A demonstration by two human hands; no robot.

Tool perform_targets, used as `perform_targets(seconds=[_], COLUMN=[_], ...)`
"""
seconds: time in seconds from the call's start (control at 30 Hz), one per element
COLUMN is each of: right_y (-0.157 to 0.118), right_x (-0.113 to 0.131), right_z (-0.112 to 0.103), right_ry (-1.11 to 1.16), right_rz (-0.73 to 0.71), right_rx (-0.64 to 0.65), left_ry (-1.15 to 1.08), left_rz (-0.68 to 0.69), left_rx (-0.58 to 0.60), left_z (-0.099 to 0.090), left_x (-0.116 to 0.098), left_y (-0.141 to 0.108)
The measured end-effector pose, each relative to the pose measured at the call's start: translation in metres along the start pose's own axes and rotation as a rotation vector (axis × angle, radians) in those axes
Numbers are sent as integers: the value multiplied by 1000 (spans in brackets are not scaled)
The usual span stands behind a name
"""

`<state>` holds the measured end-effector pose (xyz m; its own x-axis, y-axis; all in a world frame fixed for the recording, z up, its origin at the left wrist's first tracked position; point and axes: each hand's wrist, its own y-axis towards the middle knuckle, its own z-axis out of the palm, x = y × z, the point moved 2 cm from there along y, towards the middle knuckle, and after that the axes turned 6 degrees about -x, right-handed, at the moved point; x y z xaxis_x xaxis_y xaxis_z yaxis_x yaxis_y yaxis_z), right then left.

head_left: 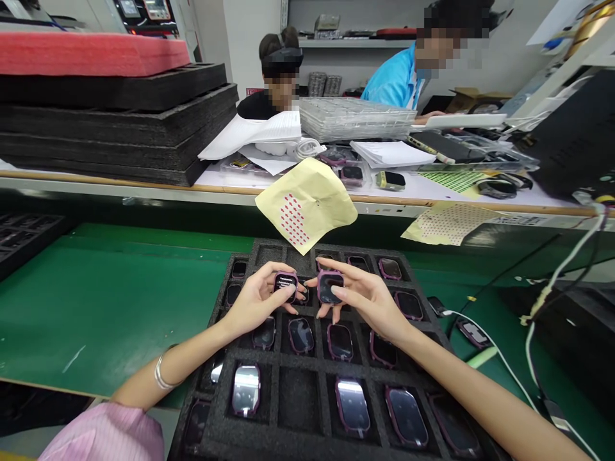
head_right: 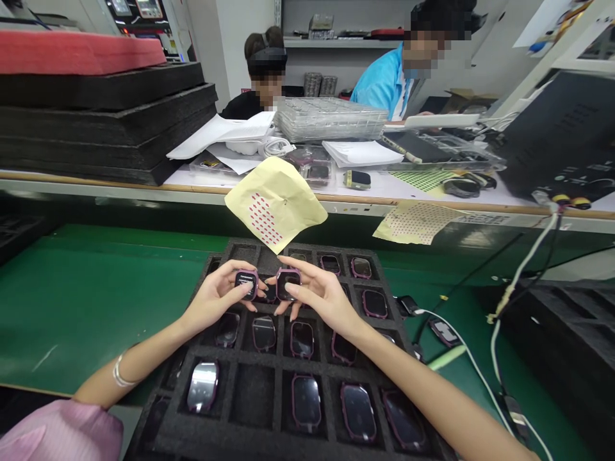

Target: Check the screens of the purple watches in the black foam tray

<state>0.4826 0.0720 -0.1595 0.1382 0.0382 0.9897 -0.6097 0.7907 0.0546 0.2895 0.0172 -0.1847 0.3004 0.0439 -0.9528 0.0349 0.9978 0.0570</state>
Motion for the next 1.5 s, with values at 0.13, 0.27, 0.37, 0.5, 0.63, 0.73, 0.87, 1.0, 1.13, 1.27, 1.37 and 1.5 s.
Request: perform_targets(seconds=[0.13, 0.27, 0.37, 0.5, 0.63, 0.73, 0.87, 1.0, 1.13, 1.27, 1.37, 1.5], right_y=[2, 4, 5, 5, 4, 5, 6, 6, 6, 6, 7, 7], right_x=[2, 4, 5, 5, 4, 2, 1, 1, -1, -2, -3, -3], right_z=[-2, -4, -5, -5, -5, -4, -3, -2, -1, -2, -2, -2], right_ry=[34, 65, 70, 64, 81, 83, 66, 57, 46, 33, 27, 14], right_rz=[19, 46, 55, 54, 56, 65, 74, 82, 84, 88, 89, 94], right_rx=[23, 11, 6, 13, 24, 40, 49, 56, 63, 53, 43, 31], left_ry=[-15, 3, 30, 61, 173, 500, 937, 984, 910, 754, 669, 601], left_rz=[6, 14, 27, 41, 93, 214, 371, 349, 324, 267, 217, 190], left_rx=[6, -22, -67, -70, -30, -63, -152, -77, -21, 19, 35, -6], left_z=[-1, -5, -9, -13, -21, -36, -60, -73, -71, -60, -56, -56], left_x=[-3, -5, -3, 1, 7, 11, 8, 2, 2, 5, 4, 5], left_y=[1, 4, 10, 16, 22, 32, 53, 69, 70, 60, 54, 54])
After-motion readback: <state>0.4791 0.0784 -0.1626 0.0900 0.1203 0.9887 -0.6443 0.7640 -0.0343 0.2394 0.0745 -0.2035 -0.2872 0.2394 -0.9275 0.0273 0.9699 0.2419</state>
